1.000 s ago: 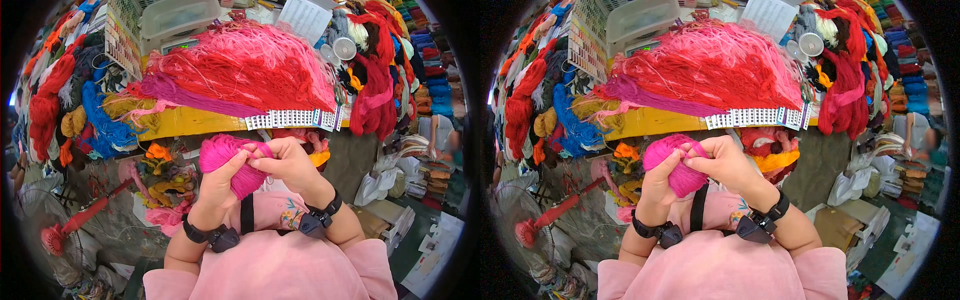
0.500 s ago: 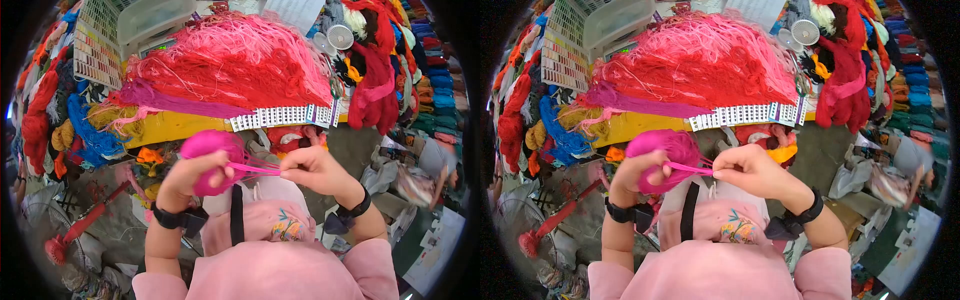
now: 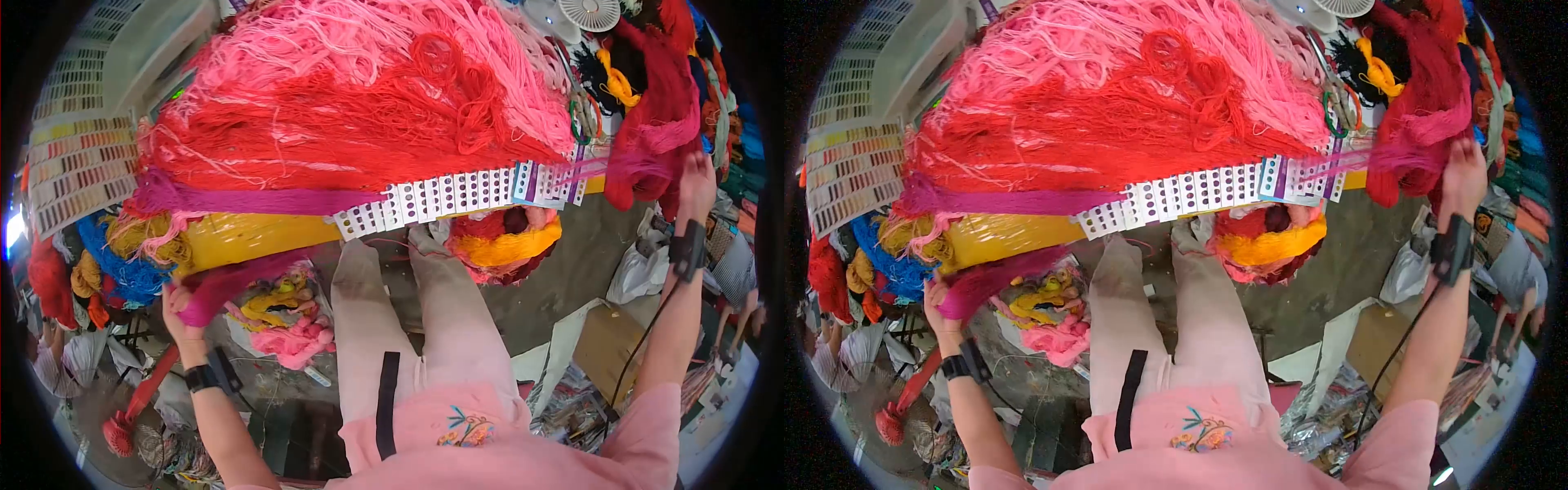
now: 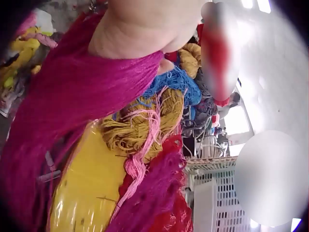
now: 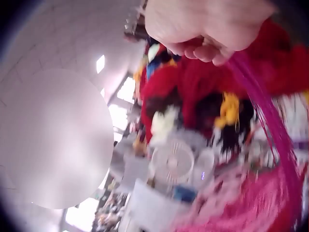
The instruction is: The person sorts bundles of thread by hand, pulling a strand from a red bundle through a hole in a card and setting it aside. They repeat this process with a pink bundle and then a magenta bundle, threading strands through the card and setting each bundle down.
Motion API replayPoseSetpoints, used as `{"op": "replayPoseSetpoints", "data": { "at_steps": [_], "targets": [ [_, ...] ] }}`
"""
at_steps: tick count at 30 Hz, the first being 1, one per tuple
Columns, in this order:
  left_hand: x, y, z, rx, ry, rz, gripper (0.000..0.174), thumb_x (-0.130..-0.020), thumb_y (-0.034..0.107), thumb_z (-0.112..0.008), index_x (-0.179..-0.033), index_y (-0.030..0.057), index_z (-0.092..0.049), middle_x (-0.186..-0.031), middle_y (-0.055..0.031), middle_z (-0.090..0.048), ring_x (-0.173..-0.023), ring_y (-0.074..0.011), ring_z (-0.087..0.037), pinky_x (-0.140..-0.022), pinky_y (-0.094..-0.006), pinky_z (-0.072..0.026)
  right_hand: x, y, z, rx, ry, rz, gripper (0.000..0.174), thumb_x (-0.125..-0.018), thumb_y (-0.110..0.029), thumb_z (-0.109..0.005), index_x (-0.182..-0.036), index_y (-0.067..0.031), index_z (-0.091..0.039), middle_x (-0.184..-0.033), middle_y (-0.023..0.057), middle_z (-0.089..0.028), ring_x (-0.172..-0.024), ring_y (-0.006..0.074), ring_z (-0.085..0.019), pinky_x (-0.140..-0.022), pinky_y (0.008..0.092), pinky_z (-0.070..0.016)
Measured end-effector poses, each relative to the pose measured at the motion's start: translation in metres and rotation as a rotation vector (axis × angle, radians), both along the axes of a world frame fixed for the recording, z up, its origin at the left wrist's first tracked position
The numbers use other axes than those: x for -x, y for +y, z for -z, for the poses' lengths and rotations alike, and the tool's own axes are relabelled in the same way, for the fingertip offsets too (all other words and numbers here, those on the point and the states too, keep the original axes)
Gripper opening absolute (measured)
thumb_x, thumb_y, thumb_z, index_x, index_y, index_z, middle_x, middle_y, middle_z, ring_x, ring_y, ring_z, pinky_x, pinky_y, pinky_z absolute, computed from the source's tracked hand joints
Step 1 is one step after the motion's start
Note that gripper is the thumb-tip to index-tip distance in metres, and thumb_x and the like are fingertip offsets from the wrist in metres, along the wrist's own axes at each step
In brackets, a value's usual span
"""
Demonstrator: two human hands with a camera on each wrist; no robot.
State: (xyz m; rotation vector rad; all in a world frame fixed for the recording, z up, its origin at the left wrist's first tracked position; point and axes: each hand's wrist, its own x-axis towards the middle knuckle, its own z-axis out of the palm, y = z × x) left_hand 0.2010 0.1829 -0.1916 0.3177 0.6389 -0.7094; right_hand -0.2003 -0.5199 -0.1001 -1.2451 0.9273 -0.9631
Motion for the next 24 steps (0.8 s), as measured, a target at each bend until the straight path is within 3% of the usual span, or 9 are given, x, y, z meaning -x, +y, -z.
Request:
{"op": "replayPoseSetpoints", "data": {
  "at_steps": [2, 5, 6, 9, 10, 13, 19, 21, 24],
  "targets": [
    [0.036, -0.083, 0.004, 0.035, 0.030, 0.123, 0.038, -0.088, 0.019, -0.033, -0.116, -0.0074, -0.032, -0.051, 0.0042, -0.030, -0.041, -0.0036, -0.033, -0.038, -0.0161, -0.0292, -0.051, 0.055, 0.022, 0.063, 0.123, -0.068, 0.010, -0.081, -0.009, -0.044, -0.084, -0.0026, -0.051, -0.077, 0.0065, -0.054, -0.074, 0.0152, -0.052, -0.074, 0.0270, -0.0410],
    [0.076, -0.178, 0.021, -0.334, -0.103, 0.582, 0.027, -0.083, 0.015, -0.044, -0.104, -0.0015, -0.044, -0.049, 0.0058, -0.030, -0.037, -0.0004, -0.028, -0.033, -0.0143, -0.0214, -0.120, 0.177, 0.084, -0.223, 0.448, -0.502, 0.011, -0.069, -0.005, -0.055, -0.078, -0.0013, -0.059, -0.072, 0.0042, -0.057, -0.067, 0.0131, -0.053, -0.061, 0.0266, -0.0431],
    [0.089, -0.208, 0.018, -0.500, -0.242, 0.766, 0.022, -0.080, 0.012, -0.047, -0.097, -0.0025, -0.050, -0.052, 0.0041, -0.039, -0.039, -0.0013, -0.030, -0.035, -0.0152, -0.0225, -0.136, 0.209, 0.111, 0.057, 0.555, -0.567, 0.007, -0.066, -0.004, -0.057, -0.071, -0.0013, -0.060, -0.068, 0.0054, -0.057, -0.065, 0.0136, -0.053, -0.060, 0.0259, -0.0420],
    [0.116, -0.273, 0.031, -0.630, -0.404, 1.119, 0.017, -0.077, 0.008, -0.050, -0.090, -0.0019, -0.054, -0.073, -0.0055, -0.058, -0.047, -0.0061, -0.044, -0.043, -0.0185, -0.0350, -0.156, 0.268, 0.165, 0.224, 0.526, -0.541, 0.009, -0.062, -0.005, -0.060, -0.069, -0.0010, -0.058, -0.067, 0.0092, -0.053, -0.066, 0.0229, -0.052, -0.058, 0.0298, -0.0400],
    [0.129, -0.284, 0.048, -0.775, -0.396, 1.175, 0.018, -0.077, 0.011, -0.052, -0.090, -0.0003, -0.055, -0.069, -0.0042, -0.057, -0.049, -0.0073, -0.046, -0.045, -0.0199, -0.0374, -0.159, 0.281, 0.174, 0.261, 0.529, -0.485, 0.009, -0.062, -0.006, -0.060, -0.069, -0.0018, -0.057, -0.068, 0.0089, -0.052, -0.067, 0.0251, -0.051, -0.059, 0.0314, -0.0392],
    [0.148, -0.304, 0.072, -0.890, -0.370, 1.256, 0.014, -0.077, 0.013, -0.054, -0.084, 0.0015, -0.056, -0.064, -0.0025, -0.055, -0.049, -0.0081, -0.046, -0.045, -0.0212, -0.0376, -0.161, 0.303, 0.185, 0.555, 0.640, -0.518, 0.013, -0.059, -0.005, -0.060, -0.070, -0.0070, -0.053, -0.073, 0.0066, -0.049, -0.068, 0.0249, -0.046, -0.062, 0.0339, -0.0335],
    [0.147, -0.297, 0.066, -1.043, -0.756, 1.371, 0.014, -0.078, 0.016, -0.053, -0.071, 0.0034, -0.053, -0.055, -0.0010, -0.048, -0.044, -0.0105, -0.046, -0.041, -0.0239, -0.0358, -0.152, 0.300, 0.184, 0.583, 0.627, -0.547, 0.026, -0.057, -0.007, -0.059, -0.082, -0.0053, -0.054, -0.080, 0.0077, -0.048, -0.070, 0.0255, -0.044, -0.063, 0.0342, -0.0341],
    [0.144, -0.297, 0.067, -0.883, -0.461, 1.182, 0.016, -0.079, 0.016, -0.051, -0.068, 0.0044, -0.053, -0.054, -0.0001, -0.047, -0.046, -0.0098, -0.045, -0.043, -0.0230, -0.0354, -0.154, 0.307, 0.177, 0.625, 0.645, -0.668, 0.037, -0.059, -0.012, -0.058, -0.094, -0.0027, -0.052, -0.088, 0.0107, -0.046, -0.072, 0.0264, -0.044, -0.064, 0.0344, -0.0349],
    [0.140, -0.305, 0.067, -0.787, -0.349, 1.189, 0.016, -0.080, 0.014, -0.050, -0.068, 0.0045, -0.053, -0.054, 0.0000, -0.047, -0.048, -0.0088, -0.044, -0.045, -0.0222, -0.0351, -0.154, 0.310, 0.167, 0.684, 0.660, -0.727, 0.040, -0.059, -0.016, -0.058, -0.095, -0.0022, -0.051, -0.091, 0.0116, -0.046, -0.074, 0.0267, -0.044, -0.064, 0.0345, -0.0350]
  ]
}}
